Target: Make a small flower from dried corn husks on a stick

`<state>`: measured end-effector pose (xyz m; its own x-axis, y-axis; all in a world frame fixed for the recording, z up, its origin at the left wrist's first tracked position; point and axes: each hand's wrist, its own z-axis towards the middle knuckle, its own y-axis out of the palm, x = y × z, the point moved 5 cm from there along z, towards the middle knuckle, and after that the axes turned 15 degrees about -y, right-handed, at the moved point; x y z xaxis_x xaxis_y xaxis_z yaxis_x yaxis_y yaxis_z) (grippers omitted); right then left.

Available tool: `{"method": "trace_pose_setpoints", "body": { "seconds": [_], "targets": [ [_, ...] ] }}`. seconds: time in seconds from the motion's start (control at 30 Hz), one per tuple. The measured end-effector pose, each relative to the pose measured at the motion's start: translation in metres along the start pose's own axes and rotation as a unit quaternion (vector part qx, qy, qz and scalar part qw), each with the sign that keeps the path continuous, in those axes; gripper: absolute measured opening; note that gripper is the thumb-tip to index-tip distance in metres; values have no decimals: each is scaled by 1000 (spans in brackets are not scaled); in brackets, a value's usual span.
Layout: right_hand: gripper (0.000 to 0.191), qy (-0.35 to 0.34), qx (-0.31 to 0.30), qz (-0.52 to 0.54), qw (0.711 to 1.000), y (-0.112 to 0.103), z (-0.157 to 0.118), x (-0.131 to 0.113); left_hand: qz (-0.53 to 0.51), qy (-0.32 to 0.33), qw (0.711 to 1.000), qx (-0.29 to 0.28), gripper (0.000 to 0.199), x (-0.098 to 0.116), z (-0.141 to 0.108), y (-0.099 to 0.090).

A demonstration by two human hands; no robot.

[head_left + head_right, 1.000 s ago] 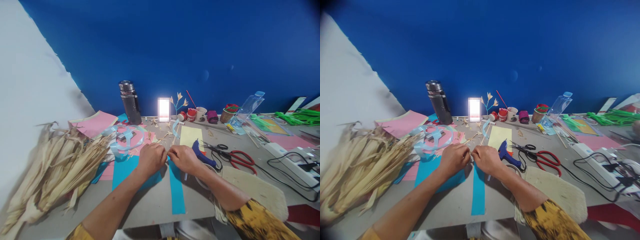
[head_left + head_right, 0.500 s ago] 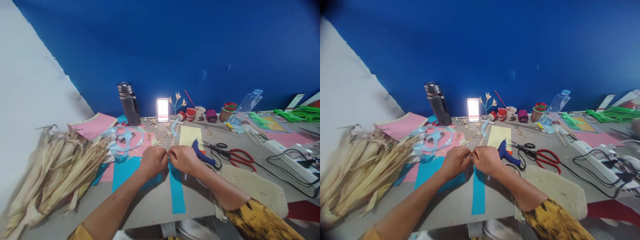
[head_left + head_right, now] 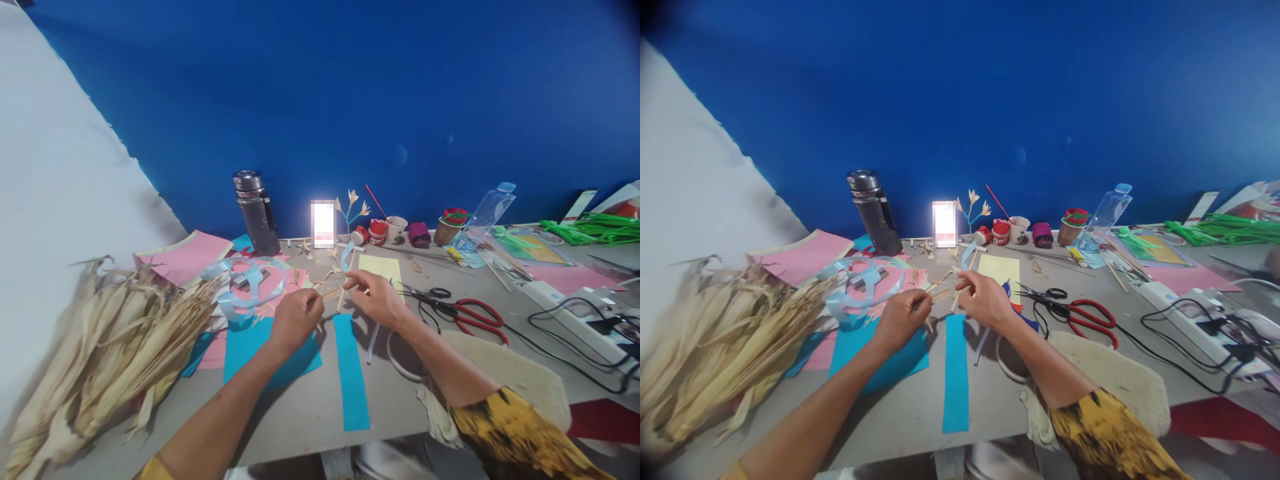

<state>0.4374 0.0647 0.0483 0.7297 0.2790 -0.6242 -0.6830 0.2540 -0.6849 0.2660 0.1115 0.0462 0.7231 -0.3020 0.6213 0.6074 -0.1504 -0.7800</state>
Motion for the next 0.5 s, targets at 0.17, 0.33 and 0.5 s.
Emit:
{"method": "trace_pose_setpoints", "body": {
  "seconds": [0.17, 0.33, 0.5],
  "targets": [
    [18, -7, -23, -52, 998, 13, -6, -17, -26, 41, 999, -25, 24, 6, -6, 9],
    [17, 2, -34, -111, 993, 15, -6, -17, 36, 73, 996, 21, 26, 14, -15, 11],
    [23, 8, -16, -91, 996, 2, 0, 0, 31, 24, 998, 47, 25, 9, -11, 3]
  ]
}}
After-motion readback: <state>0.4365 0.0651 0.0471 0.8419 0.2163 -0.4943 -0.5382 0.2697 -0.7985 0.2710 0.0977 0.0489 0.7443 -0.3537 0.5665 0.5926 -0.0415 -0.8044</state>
